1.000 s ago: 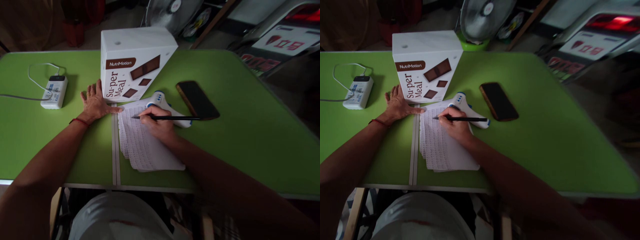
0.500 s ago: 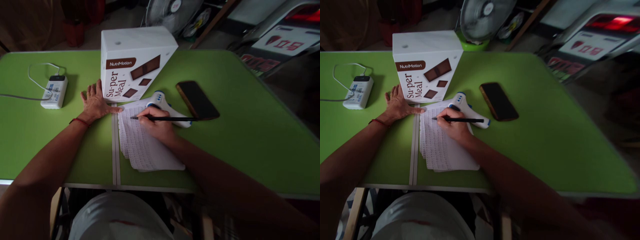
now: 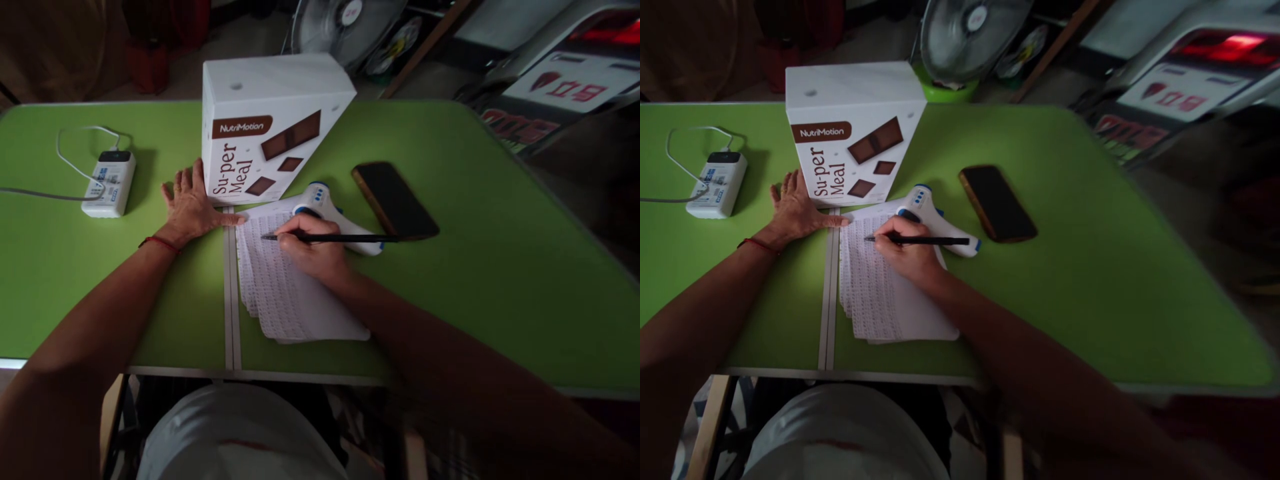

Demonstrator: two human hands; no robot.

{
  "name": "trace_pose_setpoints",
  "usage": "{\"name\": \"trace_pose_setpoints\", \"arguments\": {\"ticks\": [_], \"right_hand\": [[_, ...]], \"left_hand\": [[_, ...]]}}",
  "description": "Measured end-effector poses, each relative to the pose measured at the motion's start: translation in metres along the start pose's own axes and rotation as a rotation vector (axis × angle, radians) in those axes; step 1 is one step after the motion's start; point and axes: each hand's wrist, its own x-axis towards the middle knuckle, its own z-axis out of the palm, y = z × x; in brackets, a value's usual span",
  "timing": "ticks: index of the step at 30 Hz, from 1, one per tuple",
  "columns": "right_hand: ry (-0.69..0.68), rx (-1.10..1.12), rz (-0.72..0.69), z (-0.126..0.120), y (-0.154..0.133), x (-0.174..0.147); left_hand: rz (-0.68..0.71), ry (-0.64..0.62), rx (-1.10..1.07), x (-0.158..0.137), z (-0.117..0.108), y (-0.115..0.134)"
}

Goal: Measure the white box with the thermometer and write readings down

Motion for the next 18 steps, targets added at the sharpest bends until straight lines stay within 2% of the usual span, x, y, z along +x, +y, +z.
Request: {"name": "trace_pose_setpoints", "arguments": {"ticks": [18], "right_hand": [[0.054, -0.012, -0.027, -0.0006, 0.0014, -0.0008]], "left_hand": [[-0.005, 0.007, -0.004, -0.0002, 0.0004, -0.0017]]}}
